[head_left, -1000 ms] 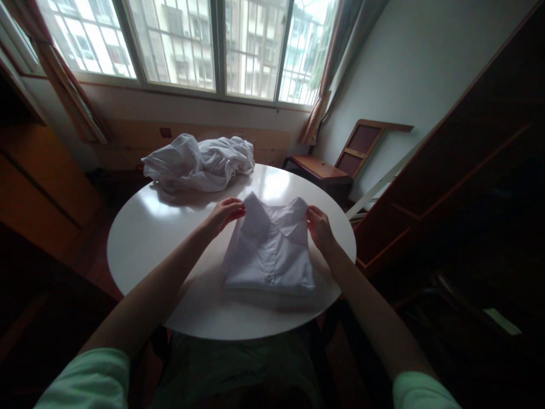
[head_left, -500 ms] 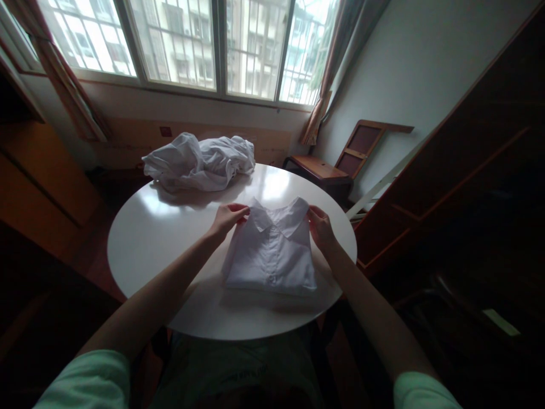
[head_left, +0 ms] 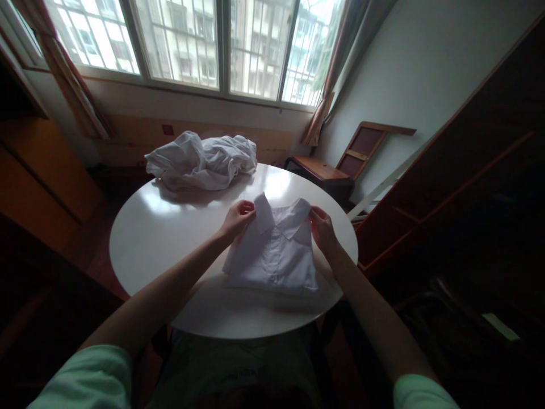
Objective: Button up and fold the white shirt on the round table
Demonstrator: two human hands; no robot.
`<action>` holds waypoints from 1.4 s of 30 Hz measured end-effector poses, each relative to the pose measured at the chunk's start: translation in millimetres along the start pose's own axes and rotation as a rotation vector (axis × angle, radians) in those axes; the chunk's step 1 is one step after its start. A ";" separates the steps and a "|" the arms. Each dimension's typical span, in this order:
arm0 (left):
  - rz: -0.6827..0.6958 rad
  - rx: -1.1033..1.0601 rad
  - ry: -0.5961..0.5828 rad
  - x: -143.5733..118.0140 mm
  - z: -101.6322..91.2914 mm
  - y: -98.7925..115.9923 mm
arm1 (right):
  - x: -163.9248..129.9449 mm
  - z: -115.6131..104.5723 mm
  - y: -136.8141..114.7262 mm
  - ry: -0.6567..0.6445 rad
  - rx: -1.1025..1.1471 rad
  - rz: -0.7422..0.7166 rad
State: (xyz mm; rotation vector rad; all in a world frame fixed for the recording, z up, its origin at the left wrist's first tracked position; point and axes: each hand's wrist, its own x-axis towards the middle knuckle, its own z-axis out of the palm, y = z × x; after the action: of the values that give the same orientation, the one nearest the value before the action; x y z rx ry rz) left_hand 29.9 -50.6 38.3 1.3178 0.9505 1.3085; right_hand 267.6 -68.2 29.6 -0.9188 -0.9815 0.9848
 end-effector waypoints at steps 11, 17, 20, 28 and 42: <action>0.056 -0.081 -0.018 -4.9 2.6 6.4 | -3.1 2.7 -3.1 0.022 -0.117 -0.011; -0.051 -0.116 -0.324 -17.5 9.7 15.4 | -3.6 4.2 -4.1 0.027 -0.079 -0.005; -0.082 -0.134 -0.409 -20.8 10.7 19.8 | -3.0 3.2 -3.6 0.019 -0.036 -0.007; -0.083 -0.176 -0.050 3.5 -10.1 17.8 | -2.3 -0.1 -4.9 0.017 -0.054 -0.008; -0.216 -0.137 -0.020 13.6 -18.4 5.1 | -1.2 -3.0 0.8 0.110 -0.131 0.099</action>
State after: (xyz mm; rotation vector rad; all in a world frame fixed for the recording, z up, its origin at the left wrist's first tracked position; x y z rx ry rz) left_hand 12.5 -35.9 44.2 1.0901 0.9442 1.1706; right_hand 269.9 -69.7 27.7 -1.1281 -0.9228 0.9501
